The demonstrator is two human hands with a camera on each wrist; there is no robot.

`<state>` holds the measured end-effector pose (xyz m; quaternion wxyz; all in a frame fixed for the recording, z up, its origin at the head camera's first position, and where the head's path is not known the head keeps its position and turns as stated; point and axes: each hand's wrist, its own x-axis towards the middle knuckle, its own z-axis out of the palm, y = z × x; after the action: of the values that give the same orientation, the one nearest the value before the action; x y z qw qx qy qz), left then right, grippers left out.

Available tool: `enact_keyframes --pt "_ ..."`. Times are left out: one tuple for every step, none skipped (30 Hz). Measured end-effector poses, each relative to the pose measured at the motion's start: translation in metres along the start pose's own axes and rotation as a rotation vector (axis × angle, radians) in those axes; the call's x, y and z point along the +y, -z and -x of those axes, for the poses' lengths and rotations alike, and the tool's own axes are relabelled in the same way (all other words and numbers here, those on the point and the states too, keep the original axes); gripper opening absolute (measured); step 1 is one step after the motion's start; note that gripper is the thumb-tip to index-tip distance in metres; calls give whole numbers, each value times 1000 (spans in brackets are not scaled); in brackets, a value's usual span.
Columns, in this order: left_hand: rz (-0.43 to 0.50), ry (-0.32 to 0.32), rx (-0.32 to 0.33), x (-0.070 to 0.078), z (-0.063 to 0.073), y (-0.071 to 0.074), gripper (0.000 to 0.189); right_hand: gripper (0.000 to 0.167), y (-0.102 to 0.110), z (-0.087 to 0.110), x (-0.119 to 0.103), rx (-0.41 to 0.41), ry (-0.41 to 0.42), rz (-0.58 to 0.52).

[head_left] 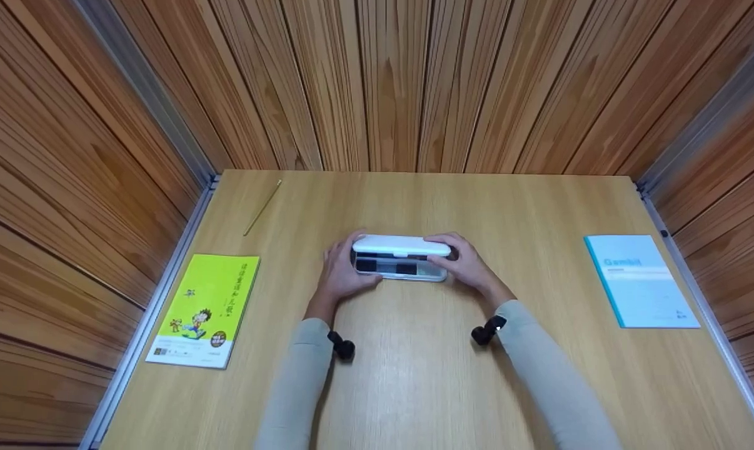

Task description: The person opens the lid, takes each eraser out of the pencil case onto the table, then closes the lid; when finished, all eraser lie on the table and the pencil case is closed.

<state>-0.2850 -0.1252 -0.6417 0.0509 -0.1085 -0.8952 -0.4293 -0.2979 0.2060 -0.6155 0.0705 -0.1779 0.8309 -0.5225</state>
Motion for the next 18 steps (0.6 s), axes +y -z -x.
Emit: enact_keyframes --pt "3 -2 3 0 0 0 110 46 0 0 -1 7 -3 -8" --pt "7 -4 6 1 1 -1 111 45 1 0 -2 14 -7 -15" --pt "12 -8 10 1 1 -1 112 45 1 -1 -3 22 -17 -29" --pt "13 -10 16 1 1 -1 113 44 1 -1 -3 29 -25 -40" --pt "13 -12 23 1 1 -1 114 43 1 -2 -3 38 -31 -49" --pt "12 -12 28 1 2 -1 114 43 0 -3 -3 48 -36 -57" --pt "11 -11 32 2 2 -1 114 42 0 -4 -3 60 -42 -69" --pt "12 -7 33 2 2 -1 114 42 -1 -5 -2 74 -50 -78" --pt "13 -3 34 2 2 -2 114 41 -1 -6 -2 88 -55 -86" --pt "15 4 34 2 2 -2 114 40 -2 -8 -2 100 -61 -93" --pt "20 12 30 2 3 -2 115 39 -2 -9 -3 111 -66 -91" --pt "25 20 27 2 3 -2 116 38 -3 -9 -4 122 -71 -93" --pt "31 26 24 2 3 -2 117 37 -3 -10 -5 133 -79 -91" --pt "34 31 22 2 3 -2 119 36 -4 -11 -7 142 -86 -86" --pt "35 33 21 2 3 -2 120 36 -4 -12 -8 149 -93 -85" --pt "37 34 21 2 3 -2 122 36 -4 -14 -8 156 -102 -86" --pt "37 33 22 2 3 -2 123 36 -4 -15 -9 161 -112 -86" --pt "34 31 25 2 3 -2 125 36 -4 -16 -10 167 -126 -94"
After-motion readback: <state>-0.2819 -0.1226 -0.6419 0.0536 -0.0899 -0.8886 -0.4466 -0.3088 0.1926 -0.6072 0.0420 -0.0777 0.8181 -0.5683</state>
